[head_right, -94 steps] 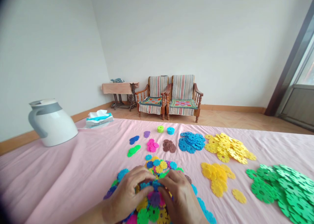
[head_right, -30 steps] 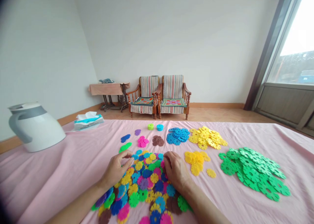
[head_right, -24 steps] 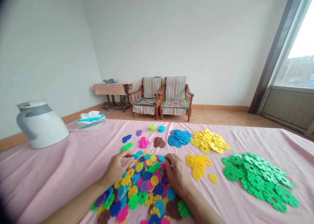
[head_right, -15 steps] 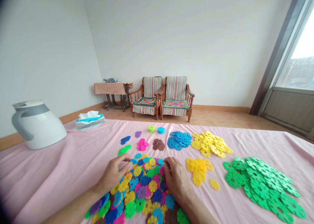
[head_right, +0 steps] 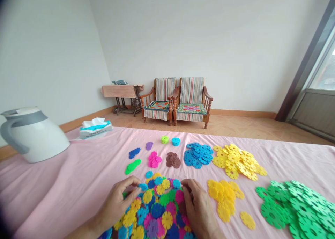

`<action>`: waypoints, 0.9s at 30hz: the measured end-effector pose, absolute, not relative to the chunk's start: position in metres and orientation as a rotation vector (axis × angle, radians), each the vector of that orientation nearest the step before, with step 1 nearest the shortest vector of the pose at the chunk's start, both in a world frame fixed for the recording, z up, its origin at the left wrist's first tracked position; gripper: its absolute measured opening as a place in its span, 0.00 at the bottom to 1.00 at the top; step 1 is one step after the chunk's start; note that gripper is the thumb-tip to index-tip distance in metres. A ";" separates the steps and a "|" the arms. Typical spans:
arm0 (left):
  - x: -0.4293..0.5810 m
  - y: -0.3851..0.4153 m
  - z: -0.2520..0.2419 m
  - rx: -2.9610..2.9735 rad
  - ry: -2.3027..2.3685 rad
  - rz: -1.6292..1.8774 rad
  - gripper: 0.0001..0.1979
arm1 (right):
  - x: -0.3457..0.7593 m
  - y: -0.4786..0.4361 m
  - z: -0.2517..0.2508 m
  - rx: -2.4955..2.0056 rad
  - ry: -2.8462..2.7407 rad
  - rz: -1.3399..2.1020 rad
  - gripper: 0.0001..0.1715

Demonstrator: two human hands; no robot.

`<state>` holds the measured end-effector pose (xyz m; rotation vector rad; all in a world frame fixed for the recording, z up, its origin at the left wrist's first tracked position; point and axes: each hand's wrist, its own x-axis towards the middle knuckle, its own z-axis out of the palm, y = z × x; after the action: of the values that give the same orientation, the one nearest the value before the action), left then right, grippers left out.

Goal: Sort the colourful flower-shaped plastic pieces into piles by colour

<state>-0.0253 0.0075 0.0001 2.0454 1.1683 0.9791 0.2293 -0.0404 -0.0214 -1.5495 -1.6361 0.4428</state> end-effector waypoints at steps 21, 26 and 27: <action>-0.014 -0.007 0.021 2.184 1.120 1.094 0.06 | 0.199 -0.062 0.016 -1.342 -1.741 0.365 0.11; 0.002 -0.039 0.040 2.142 0.976 0.987 0.06 | 0.164 -0.082 0.027 -1.246 -1.754 0.430 0.06; 0.004 -0.045 0.041 2.130 0.969 0.973 0.06 | 0.161 -0.084 0.026 -1.257 -1.731 0.432 0.04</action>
<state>0.0044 -0.0446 0.0412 2.1295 0.9686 0.9727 0.1606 -0.0845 0.0257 -1.2569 -1.7312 0.4319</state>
